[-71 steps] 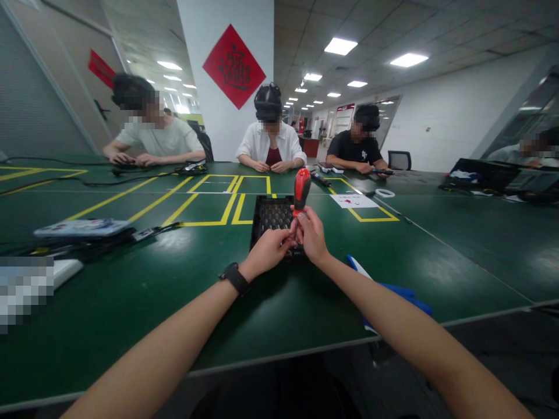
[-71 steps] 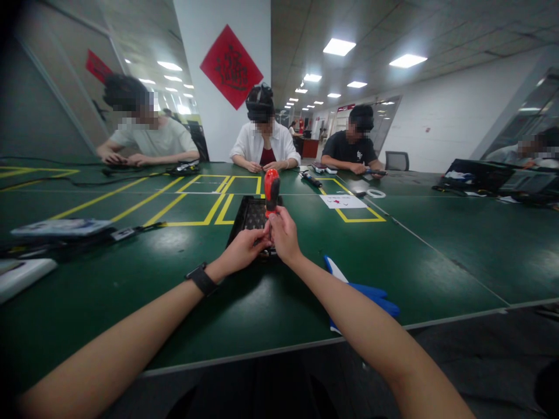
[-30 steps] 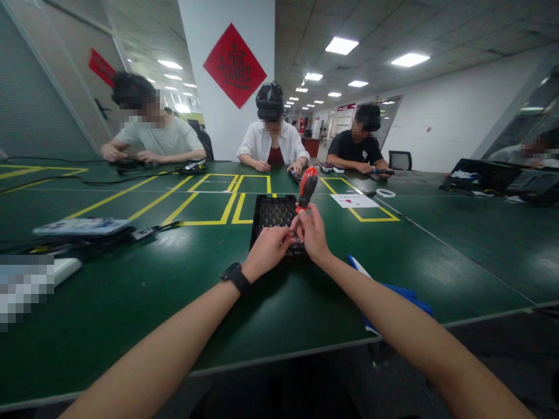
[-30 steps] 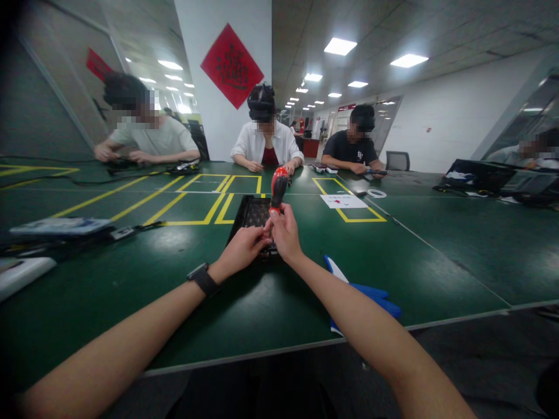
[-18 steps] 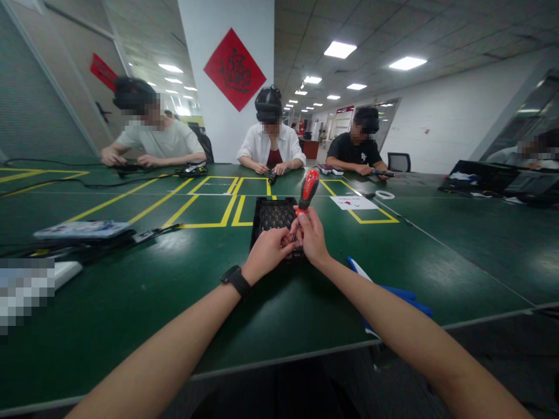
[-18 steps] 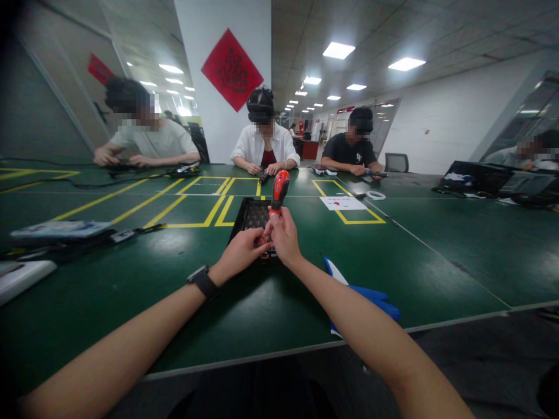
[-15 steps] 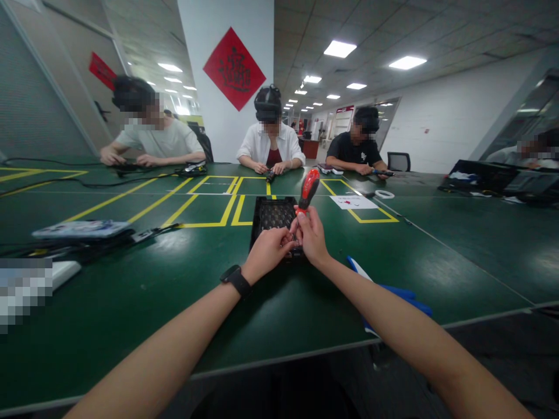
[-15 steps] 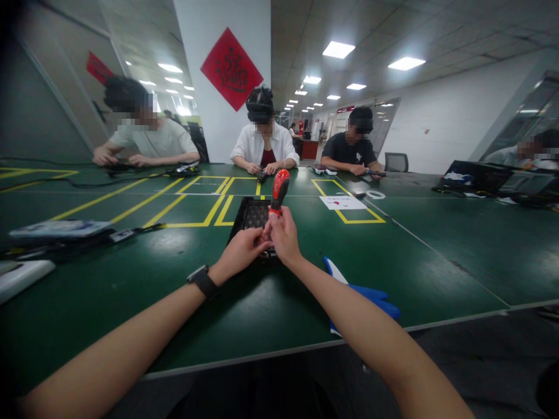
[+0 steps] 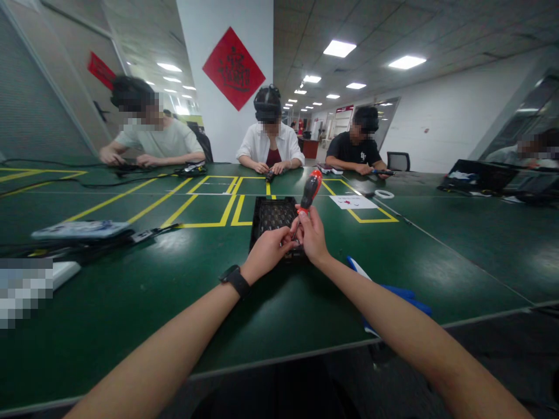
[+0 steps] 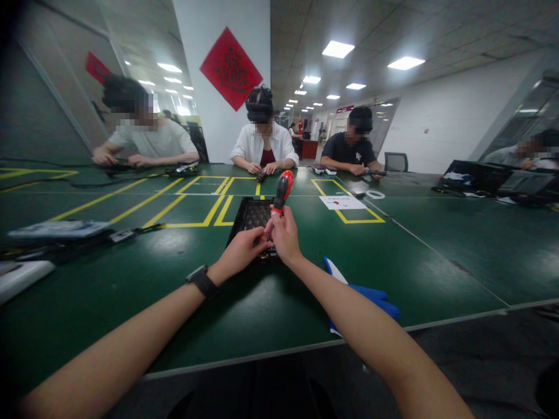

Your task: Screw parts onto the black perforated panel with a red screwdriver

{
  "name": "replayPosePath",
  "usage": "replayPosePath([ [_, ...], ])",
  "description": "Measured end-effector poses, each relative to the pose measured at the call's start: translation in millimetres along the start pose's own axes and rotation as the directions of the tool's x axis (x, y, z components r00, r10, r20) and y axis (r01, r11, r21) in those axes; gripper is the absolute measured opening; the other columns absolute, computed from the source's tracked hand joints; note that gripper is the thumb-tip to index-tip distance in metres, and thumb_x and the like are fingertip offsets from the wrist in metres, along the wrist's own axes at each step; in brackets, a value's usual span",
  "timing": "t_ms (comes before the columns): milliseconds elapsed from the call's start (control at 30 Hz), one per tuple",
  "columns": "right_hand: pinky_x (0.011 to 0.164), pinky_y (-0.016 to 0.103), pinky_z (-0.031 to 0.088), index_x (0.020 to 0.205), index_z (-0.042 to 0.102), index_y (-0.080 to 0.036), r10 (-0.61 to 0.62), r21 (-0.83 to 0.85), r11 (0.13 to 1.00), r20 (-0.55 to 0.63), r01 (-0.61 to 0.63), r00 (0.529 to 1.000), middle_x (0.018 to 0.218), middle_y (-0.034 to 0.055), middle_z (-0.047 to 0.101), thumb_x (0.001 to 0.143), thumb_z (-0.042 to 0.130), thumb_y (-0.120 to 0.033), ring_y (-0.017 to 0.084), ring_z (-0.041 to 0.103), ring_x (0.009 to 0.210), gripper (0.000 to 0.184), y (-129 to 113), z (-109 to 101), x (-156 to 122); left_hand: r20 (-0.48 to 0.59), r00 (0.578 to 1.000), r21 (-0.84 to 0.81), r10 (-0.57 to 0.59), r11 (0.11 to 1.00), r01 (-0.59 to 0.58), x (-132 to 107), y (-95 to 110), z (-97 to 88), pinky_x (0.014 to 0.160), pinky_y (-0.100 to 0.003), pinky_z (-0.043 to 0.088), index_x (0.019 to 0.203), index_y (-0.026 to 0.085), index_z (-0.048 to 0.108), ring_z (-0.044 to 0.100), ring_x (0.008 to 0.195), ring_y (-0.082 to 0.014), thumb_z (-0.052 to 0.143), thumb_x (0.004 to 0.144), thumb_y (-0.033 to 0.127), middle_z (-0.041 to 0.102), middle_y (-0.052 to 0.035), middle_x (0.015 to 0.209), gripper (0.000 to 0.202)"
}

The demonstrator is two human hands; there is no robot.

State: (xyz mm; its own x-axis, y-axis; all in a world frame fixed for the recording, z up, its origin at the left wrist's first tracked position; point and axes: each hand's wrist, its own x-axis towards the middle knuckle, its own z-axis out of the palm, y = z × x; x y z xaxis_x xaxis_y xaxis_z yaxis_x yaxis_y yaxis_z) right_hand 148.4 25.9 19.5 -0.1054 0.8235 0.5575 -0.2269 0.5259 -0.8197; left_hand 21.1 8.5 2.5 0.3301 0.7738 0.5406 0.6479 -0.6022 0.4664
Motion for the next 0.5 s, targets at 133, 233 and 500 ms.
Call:
replayPosePath([
  [133, 0.035, 0.015, 0.026, 0.103, 0.045, -0.02, -0.014, -0.011, 1.0, -0.006, 0.014, 1.0, 0.057, -0.007, 0.051, 0.086, 0.043, -0.042, 0.003, 0.034, 0.035, 0.028, 0.4, 1.8, -0.6, -0.012, 1.0, -0.003, -0.003, 1.0, 0.003, 0.1, 0.9, 0.3, 0.06, -0.022, 0.036, 0.076, 0.017, 0.054, 0.052, 0.064, -0.0124, 0.061, 0.075, 0.025, 0.059, 0.001, 0.07, 0.011],
  [233, 0.039, 0.016, 0.029, 0.102, 0.046, -0.02, -0.027, -0.037, 0.999, -0.024, 0.026, 0.999, 0.056, -0.0066, 0.051, 0.085, 0.044, -0.043, 0.004, 0.038, 0.04, 0.029, 1.3, 1.7, -1.0, -0.013, 1.0, 0.012, 0.001, 1.0, -0.001, -0.5, 1.1, 0.4, 0.061, -0.023, 0.037, 0.077, 0.017, 0.054, 0.054, 0.066, -0.0135, 0.059, 0.076, 0.023, 0.06, 0.0001, 0.072, 0.008],
  [500, 0.046, 0.018, 0.033, 0.109, 0.05, -0.018, -0.043, -0.065, 0.997, -0.014, 0.042, 0.999, 0.058, -0.0041, 0.051, 0.089, 0.034, -0.04, 0.006, 0.04, 0.047, 0.033, 2.6, -2.1, -0.5, 0.014, 1.0, -0.022, 0.024, 0.999, -0.024, -1.2, -3.0, 2.1, 0.063, -0.023, 0.038, 0.084, 0.018, 0.056, 0.057, 0.071, -0.0144, 0.052, 0.081, 0.02, 0.063, -0.0013, 0.078, 0.005],
])
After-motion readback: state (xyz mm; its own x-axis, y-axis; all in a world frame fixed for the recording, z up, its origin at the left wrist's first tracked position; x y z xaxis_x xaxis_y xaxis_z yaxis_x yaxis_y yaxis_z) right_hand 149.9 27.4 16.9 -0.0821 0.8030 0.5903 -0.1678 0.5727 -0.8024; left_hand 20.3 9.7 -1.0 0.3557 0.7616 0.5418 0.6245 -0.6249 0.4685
